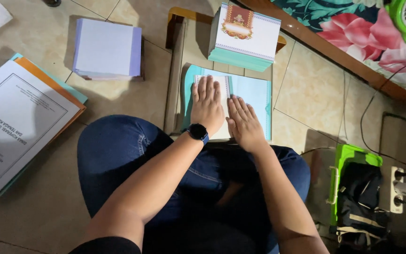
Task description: The person inserts a small stack of white paper into a light blue notebook cover, presses the spine to secure it, and places the finished notebook on a growing stack. This process is repeated multiple times.
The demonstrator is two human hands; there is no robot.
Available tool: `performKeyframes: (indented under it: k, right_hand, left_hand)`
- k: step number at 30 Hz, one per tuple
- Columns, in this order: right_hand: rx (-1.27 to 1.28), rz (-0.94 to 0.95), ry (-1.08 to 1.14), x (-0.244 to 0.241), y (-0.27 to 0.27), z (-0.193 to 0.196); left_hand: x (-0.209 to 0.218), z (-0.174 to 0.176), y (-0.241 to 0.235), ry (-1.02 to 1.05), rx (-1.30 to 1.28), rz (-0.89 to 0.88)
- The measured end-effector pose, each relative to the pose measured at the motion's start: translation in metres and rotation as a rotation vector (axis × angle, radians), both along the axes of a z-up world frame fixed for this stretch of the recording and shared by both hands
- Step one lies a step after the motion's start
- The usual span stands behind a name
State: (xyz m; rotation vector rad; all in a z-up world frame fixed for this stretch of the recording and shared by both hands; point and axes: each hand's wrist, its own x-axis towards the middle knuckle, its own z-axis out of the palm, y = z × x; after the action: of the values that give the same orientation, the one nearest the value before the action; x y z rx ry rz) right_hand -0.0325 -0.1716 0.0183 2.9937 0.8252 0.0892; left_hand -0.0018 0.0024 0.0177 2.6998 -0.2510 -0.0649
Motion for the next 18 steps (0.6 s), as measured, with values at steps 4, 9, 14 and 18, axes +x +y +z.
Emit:
performKeyframes:
  k: [4,9,14,18]
  right_hand:
    - [-0.033,-0.034,0.026,0.011,0.001,-0.004]
    - [0.026,-0.001,-0.093,0.062,0.000,-0.035]
    - [0.053,0.050,-0.262,0.079,0.006,-0.042]
    - [0.053,0.018,-0.261,0.053,0.009,-0.032]
  left_hand:
    - [-0.003,-0.005,-0.005,-0.012,0.028,0.057]
    - [-0.002,-0.007,-0.007,-0.003,0.048,0.063]
    - [0.002,-0.015,-0.008,0.006,0.041,0.052]
    - [0.005,-0.019,-0.010,0.012,0.064,0.049]
